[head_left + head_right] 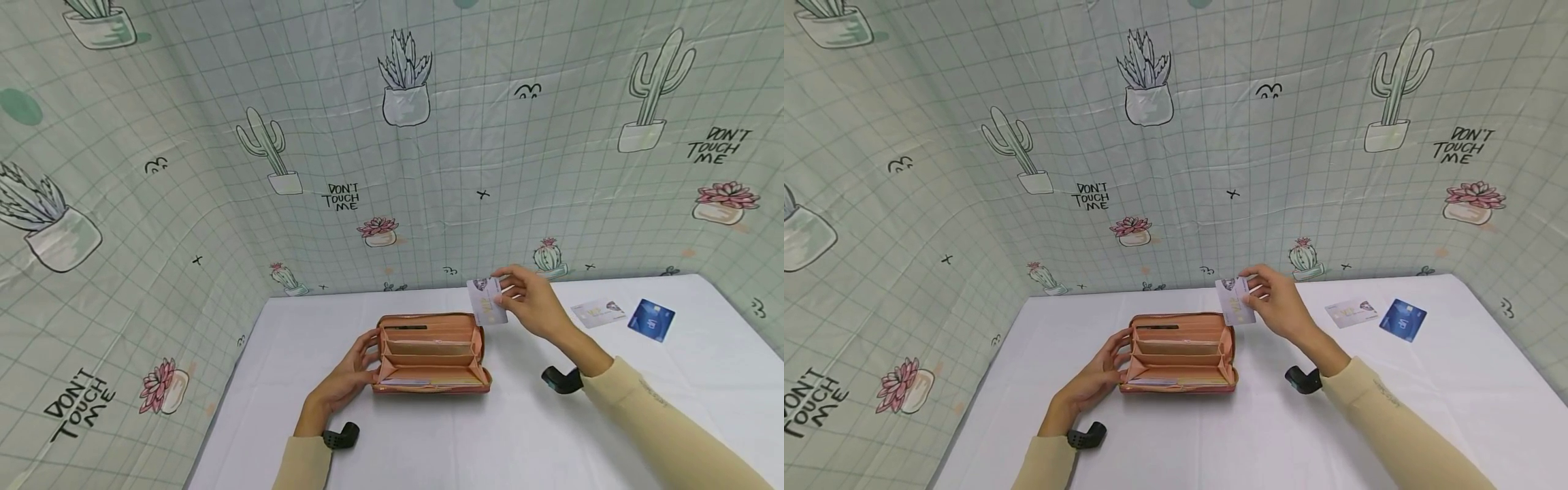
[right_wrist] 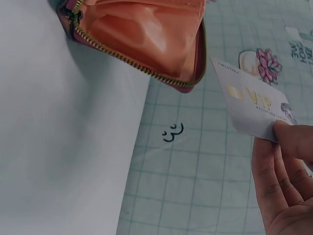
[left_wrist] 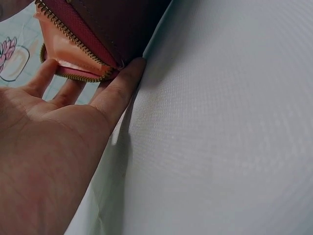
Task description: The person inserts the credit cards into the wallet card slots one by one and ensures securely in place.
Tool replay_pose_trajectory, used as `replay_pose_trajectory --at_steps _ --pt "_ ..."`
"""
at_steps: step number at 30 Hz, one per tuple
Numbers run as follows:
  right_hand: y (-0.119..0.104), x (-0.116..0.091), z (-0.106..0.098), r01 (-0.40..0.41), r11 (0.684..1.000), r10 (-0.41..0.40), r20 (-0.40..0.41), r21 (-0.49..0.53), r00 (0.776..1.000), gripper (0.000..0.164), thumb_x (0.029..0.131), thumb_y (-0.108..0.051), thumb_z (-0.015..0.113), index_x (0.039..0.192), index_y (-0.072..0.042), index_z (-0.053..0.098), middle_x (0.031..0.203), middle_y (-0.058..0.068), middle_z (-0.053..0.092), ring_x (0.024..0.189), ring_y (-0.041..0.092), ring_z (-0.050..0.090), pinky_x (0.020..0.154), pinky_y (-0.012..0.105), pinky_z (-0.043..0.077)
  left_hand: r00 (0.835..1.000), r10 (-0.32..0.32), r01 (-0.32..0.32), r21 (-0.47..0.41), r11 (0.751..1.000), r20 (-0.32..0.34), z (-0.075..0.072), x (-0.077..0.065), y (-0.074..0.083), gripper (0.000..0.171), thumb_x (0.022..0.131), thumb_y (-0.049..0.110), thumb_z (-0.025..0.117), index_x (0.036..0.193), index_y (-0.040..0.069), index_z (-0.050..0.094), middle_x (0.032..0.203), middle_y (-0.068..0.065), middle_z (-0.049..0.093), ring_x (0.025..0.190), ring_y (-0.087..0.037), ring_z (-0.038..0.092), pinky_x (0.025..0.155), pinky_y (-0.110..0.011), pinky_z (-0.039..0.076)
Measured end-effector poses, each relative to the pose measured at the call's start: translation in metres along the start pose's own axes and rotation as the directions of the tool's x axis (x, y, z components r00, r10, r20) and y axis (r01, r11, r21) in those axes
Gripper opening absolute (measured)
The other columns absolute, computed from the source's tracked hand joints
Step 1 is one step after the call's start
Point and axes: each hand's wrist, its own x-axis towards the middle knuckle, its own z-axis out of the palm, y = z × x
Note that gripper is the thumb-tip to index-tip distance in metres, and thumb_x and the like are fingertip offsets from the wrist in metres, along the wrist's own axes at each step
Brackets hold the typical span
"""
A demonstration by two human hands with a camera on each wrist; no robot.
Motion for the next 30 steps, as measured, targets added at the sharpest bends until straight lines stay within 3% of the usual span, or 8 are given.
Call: replay_pose_trajectory --at_steps 13,21,30 --pt "-0.008 0.014 0.026 0.089 0.995 -0.087 0.04 -0.054 0.995 0.038 0.094 0.01 0.071 0.131 0.002 0.064 0.111 0.022 0.073 0.098 0.036 0.073 0.084 0.049 0.06 1.0 0.006 -0.006 -0.001 1.0 0.005 -0.001 -0.001 -0.001 0.097 0.091 0.004 0.076 0.168 0.012 0.017 0.168 -0.016 0.021 0.154 -0.033 0.027 0.119 -0.045 0.032" --pt "-0.008 0.018 0.035 0.16 0.98 -0.151 0.077 -0.118 0.985 0.036 0.093 0.012 0.072 0.126 -0.001 0.067 0.108 0.019 0.074 0.097 0.036 0.074 0.083 0.048 0.061 1.0 0.004 -0.004 0.0 1.0 0.005 -0.002 0.0 -0.002 0.097 0.091 0.005 0.076 0.168 0.012 0.017 0.169 -0.016 0.02 0.154 -0.033 0.028 0.12 -0.048 0.03" --pt "-0.005 0.018 0.04 0.206 0.968 -0.191 0.113 -0.142 0.975 0.039 0.091 0.014 0.072 0.127 -0.001 0.069 0.11 0.017 0.074 0.097 0.033 0.073 0.081 0.045 0.06 1.0 0.007 -0.007 -0.004 1.0 0.008 0.0 -0.001 -0.003 0.097 0.092 0.006 0.076 0.168 0.01 0.016 0.168 -0.018 0.019 0.151 -0.031 0.031 0.115 -0.04 0.037"
